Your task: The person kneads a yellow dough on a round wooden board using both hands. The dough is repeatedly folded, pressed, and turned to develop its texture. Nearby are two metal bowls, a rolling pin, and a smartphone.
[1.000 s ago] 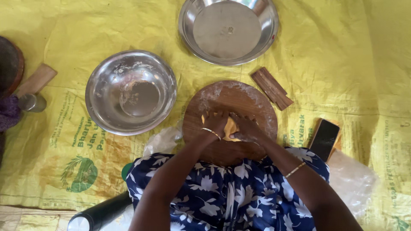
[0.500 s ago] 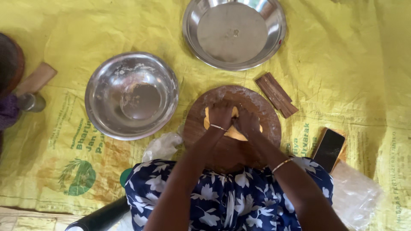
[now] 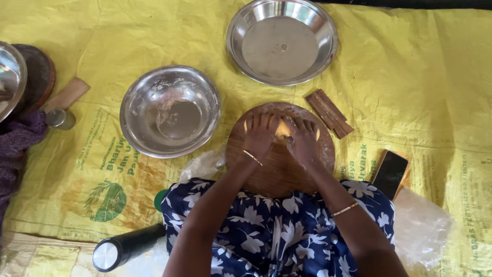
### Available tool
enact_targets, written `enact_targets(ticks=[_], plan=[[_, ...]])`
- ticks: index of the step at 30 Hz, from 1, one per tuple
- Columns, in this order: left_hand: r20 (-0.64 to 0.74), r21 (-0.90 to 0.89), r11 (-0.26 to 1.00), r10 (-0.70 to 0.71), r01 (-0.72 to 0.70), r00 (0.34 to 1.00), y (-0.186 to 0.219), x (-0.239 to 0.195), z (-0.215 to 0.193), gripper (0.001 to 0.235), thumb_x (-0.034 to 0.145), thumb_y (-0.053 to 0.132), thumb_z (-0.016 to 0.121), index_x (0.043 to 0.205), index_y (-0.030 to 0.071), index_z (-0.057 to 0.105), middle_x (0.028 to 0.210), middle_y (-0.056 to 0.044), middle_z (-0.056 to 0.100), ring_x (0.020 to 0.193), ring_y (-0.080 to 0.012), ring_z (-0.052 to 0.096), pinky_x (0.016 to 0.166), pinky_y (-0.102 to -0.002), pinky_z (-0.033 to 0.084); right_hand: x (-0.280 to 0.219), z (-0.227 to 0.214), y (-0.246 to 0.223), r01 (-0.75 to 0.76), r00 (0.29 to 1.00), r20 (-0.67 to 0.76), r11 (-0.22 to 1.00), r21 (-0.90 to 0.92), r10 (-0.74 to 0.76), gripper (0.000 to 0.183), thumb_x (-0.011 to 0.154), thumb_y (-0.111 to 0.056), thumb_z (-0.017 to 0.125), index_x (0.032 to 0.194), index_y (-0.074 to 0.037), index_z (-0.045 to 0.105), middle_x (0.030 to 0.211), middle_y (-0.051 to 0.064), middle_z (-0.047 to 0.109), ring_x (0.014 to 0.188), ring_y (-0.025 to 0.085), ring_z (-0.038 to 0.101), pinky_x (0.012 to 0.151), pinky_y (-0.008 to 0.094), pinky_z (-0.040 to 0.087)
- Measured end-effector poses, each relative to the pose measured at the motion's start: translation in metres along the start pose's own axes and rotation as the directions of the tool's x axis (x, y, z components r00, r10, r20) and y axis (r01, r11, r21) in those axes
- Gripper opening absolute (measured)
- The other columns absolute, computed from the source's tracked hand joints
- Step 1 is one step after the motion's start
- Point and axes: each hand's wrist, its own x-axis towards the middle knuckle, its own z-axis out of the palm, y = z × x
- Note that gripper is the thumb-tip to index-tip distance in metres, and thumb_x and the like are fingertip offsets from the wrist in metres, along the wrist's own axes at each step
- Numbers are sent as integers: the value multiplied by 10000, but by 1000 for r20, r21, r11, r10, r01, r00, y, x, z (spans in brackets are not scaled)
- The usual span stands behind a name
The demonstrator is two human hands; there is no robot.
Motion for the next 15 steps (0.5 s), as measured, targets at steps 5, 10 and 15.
enact_targets(ticks=[5,10,15], plan=[[276,-37,995,94,-87,957,-7,-12,-14,996,696,216,836,1519,80,292,1516,-200,350,1434,-429,274,1174,-643,230,-20,-1,-12,159,987,48,960,-231,-152,693,808,-202,744,1467,-155,535,1476,182,533,1374,402,440,1137,585,308],[432,-145,989,28,39,902,-8,-26,12,716,891,311,792,1497,198,428,1578,-86,436,1462,-399,369,1196,-603,341,-53,0,16,203,940,267,977,61,-212,601,942,-390,722,1483,-253,499,1594,71,433,1509,340,379,1246,518,278],[350,-26,999,-15,25,937,-11,1,42,1090,637,440,900,1516,95,355,1524,-146,424,1387,-368,406,1151,-601,347,-3,20,52,114,949,289,992,62,-127,956,753,-539,811,1543,-210,386,1580,110,396,1502,426,347,1218,595,291]])
